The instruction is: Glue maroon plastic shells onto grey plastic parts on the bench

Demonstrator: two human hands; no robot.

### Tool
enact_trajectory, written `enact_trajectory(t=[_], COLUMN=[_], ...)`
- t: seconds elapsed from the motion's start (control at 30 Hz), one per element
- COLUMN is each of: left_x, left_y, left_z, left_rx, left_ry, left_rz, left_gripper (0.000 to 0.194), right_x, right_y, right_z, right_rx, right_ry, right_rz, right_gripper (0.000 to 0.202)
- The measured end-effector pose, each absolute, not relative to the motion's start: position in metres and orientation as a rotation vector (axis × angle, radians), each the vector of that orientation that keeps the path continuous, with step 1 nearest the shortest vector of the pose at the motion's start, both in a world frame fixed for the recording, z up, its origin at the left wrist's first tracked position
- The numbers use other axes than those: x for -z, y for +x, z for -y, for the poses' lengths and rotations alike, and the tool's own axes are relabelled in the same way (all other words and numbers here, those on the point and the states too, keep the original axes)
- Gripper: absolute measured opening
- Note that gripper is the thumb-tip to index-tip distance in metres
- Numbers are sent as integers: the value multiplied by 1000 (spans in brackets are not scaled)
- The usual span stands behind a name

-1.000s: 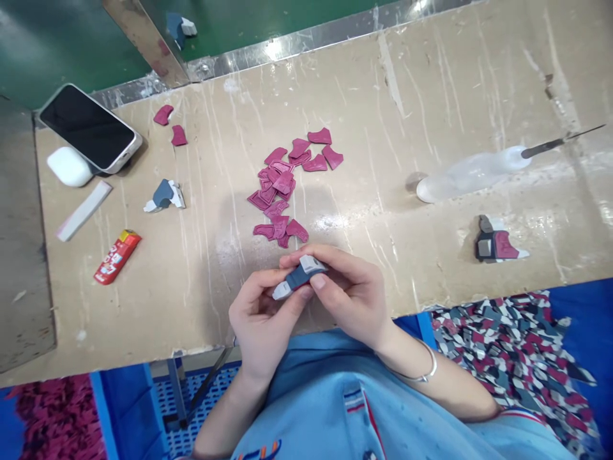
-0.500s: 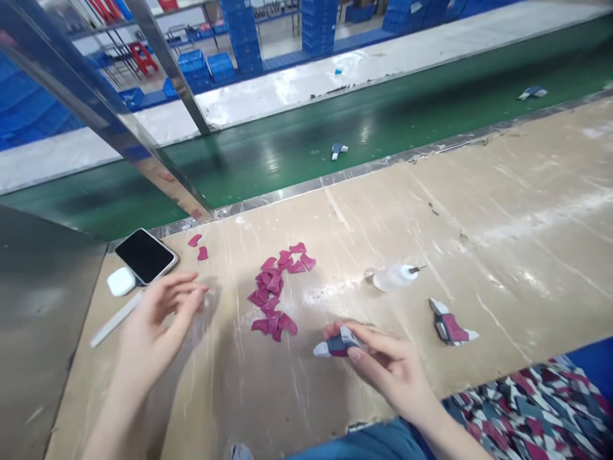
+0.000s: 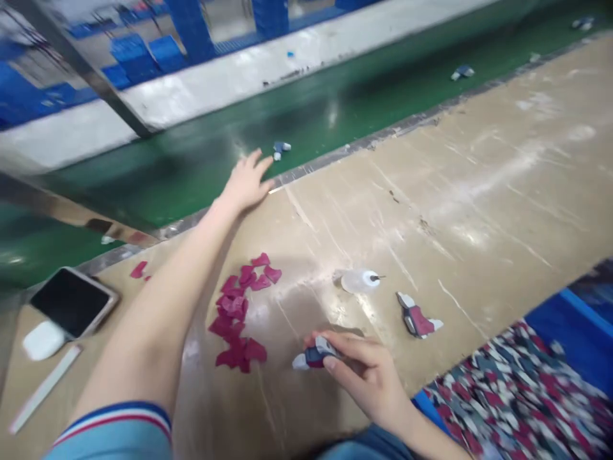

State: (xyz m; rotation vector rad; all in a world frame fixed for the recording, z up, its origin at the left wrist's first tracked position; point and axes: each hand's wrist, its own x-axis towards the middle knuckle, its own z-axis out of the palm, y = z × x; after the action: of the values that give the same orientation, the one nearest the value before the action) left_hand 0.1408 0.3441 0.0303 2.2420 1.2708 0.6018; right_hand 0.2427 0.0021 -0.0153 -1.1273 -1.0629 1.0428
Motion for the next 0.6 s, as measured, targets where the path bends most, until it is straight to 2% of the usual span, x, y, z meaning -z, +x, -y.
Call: enact_trajectory(t=[0.07, 0.1, 0.13, 0.2, 0.3, 0.4, 0.5, 0.6], left_x=[-18, -13, -8, -4, -7, -16, -27, -46], left_y=[169, 180, 188, 196, 190, 176, 164, 148], left_z=[-372, -385, -397, -413, -421, -416, -406, -385], left_rx=[-572, -541, -511, -496, -550, -648, -760, -888], left_ry=[2195, 2159, 2135, 2123, 2127, 2093, 2058, 2012], left_rz=[-1264, -1299, -1324, -1370, -1463, -1586, -1649, -1687], left_gripper=[54, 41, 36, 44, 41, 29, 9, 18], right_x=[12, 12, 11, 9, 8, 8, 10, 12], right_y=[242, 242, 242, 242, 242, 240, 239, 241], right_z=[-3, -4, -4, -5, -6, -4, -2, -2], right_rx=[-1085, -1106, -1120, -1128, -1111, -1100, -1077, -1116], right_ry=[-1123, -1126, -1130, -1133, -1133, -1146, -1143, -1130], right_rz=[1018, 999, 984, 959, 948, 936, 918, 924], right_gripper=[29, 31, 33, 38, 43, 45, 42, 37])
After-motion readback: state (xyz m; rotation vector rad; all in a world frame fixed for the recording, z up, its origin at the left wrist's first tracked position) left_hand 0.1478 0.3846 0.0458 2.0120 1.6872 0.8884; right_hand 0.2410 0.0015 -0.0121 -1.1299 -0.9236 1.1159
